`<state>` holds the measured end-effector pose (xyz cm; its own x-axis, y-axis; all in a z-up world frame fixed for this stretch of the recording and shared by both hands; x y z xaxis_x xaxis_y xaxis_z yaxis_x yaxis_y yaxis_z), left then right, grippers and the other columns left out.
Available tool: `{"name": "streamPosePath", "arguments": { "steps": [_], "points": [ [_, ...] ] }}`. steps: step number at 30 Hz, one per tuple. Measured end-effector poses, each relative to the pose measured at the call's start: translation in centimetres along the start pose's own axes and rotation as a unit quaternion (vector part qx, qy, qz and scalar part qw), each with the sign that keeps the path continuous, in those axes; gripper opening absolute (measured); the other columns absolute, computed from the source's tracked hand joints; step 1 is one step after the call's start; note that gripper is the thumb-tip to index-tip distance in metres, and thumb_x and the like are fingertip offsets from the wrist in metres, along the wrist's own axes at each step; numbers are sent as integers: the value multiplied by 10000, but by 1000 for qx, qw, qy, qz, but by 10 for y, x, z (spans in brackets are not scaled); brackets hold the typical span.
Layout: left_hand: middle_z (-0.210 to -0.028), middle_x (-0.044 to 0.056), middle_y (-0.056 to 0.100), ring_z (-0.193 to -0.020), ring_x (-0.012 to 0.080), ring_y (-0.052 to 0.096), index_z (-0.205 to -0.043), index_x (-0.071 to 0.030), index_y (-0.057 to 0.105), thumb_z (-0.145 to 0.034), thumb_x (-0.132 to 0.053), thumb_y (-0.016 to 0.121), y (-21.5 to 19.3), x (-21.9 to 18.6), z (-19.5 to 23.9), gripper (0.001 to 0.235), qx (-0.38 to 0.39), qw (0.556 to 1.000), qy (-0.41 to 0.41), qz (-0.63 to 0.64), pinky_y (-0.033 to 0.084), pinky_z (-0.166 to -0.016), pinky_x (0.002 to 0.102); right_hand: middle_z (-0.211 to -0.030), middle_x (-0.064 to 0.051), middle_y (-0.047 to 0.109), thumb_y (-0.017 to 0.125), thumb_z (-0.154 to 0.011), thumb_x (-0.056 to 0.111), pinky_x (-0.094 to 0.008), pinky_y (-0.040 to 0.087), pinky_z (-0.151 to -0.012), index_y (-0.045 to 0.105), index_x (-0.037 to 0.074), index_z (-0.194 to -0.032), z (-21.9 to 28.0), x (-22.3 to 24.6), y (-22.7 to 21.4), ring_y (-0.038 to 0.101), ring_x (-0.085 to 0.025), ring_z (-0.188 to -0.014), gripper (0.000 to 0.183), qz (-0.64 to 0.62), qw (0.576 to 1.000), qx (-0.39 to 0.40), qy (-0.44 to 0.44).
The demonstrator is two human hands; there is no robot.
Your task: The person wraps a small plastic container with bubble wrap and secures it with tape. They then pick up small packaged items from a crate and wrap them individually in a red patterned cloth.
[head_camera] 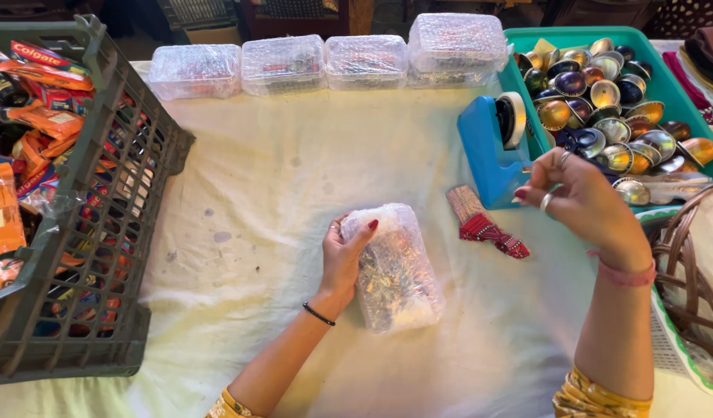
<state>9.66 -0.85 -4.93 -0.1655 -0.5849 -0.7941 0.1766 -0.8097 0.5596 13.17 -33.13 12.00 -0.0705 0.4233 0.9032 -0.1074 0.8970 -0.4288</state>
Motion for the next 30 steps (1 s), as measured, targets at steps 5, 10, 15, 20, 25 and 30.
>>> {"name": "streamPosePath", "arguments": {
  "steps": [5,10,15,20,25,30],
  "points": [
    [-1088,74,674,-955,131,659,-1256,-18,520,-840,-185,816,-4,-5,9,537,-43,997,58,18,567,-839,289,-969,-6,612,689,-887,-84,-249,540,-800,537,61,-1025,9,33,64,646,-98,-920,252,-124,985,76,-95],
    [-1093,70,658,-960,123,645,-1255,-20,510,-860,-174,793,-5,-4,10,509,-46,995,80,25,563,-835,281,-930,0,608,699,-891,-78,-259,550,-775,512,61,-990,-2,23,151,665,-106,-915,254,-220,965,116,-82],
    [-1132,86,637,-991,129,644,-1284,-8,464,-894,-120,735,-3,2,4,488,-4,993,108,47,567,-861,285,-905,-1,632,722,-891,-40,-230,524,-813,518,59,-990,-1,20,192,611,-65,-899,248,-166,978,66,-108],
    [-1143,90,630,-1008,120,631,-1307,-5,447,-927,-121,701,0,-1,10,472,7,991,132,24,551,-876,275,-840,-3,593,759,-871,-3,-228,501,-751,514,46,-896,1,16,193,583,-50,-835,251,-84,989,5,-122],
    [-1143,81,618,-1015,111,613,-1328,-21,432,-956,-133,672,4,2,19,456,7,991,137,12,527,-875,264,-709,-26,555,777,-837,23,-253,482,-638,519,31,-807,4,33,189,555,-59,-701,259,21,991,-11,-134],
    [-1135,79,612,-1012,109,607,-1328,-15,429,-980,-126,667,11,1,23,436,30,989,146,-12,532,-855,265,-559,-69,543,815,-802,126,-314,407,-507,542,22,-792,4,51,186,538,-145,-498,292,173,980,0,-96]
  ]
}}
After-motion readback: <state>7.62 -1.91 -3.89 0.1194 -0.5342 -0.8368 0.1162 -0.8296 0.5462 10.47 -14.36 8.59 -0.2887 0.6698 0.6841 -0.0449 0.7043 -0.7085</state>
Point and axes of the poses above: each hand's wrist, its own z-axis away from the middle knuckle, its own y-axis out of the palm, x = y × z, the point moved 10 cm from there along -z, towards the middle knuckle
